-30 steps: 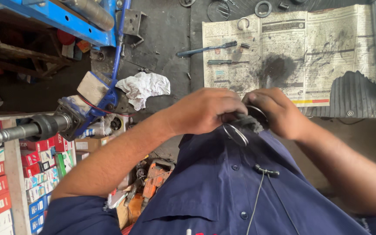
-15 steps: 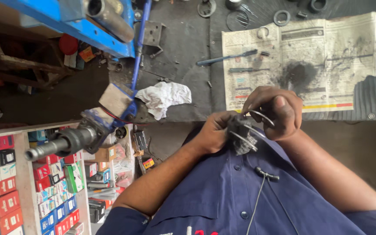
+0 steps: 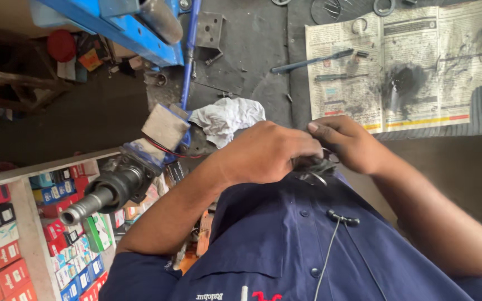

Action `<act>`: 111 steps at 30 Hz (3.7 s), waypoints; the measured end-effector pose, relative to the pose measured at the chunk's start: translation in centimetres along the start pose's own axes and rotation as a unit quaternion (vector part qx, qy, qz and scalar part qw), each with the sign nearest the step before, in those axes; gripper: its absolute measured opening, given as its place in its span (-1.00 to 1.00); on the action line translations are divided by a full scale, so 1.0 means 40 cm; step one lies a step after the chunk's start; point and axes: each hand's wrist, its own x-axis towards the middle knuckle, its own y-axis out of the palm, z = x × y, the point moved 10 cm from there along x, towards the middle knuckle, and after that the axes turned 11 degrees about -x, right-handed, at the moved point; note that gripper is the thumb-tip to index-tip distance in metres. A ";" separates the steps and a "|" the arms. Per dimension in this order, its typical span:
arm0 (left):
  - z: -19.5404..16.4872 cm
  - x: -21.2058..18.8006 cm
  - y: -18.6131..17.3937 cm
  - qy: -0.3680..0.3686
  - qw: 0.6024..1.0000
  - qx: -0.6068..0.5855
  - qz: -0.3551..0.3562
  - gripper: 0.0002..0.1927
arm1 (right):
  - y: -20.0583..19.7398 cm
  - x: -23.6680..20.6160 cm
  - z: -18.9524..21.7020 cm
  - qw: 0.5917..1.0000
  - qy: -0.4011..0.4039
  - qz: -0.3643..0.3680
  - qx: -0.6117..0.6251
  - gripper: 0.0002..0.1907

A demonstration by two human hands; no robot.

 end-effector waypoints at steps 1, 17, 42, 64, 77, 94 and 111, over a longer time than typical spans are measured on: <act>-0.005 0.002 -0.002 0.007 1.000 -0.011 -0.001 -0.72 | -0.009 -0.003 0.010 0.998 -0.020 -0.051 -0.020 -0.54; 0.121 -0.032 0.099 0.049 0.836 -0.531 -0.129 -0.84 | -0.086 -0.059 0.176 0.849 -0.390 -0.187 0.304 -0.46; 0.258 -0.018 0.232 -0.078 0.699 -0.700 -0.122 -0.69 | -0.083 -0.028 0.093 0.846 -0.262 -0.184 0.427 -0.54; -0.087 0.050 0.061 0.154 0.881 0.311 -0.322 -0.78 | -0.089 -0.010 -0.133 0.797 0.161 -0.189 0.550 -0.89; 0.321 0.132 0.160 -0.133 0.827 -0.327 -0.437 -0.77 | -0.203 -0.176 0.078 0.647 -0.617 -0.282 -0.348 -0.67; 0.209 0.089 -0.077 -0.295 0.849 0.234 -0.371 -0.82 | -0.280 -0.200 0.180 0.796 -0.562 -0.187 -0.128 -0.77; -0.128 -0.015 0.137 0.043 0.906 0.163 -0.389 -0.63 | -0.174 -0.121 0.004 0.869 -0.389 -0.165 0.258 -0.65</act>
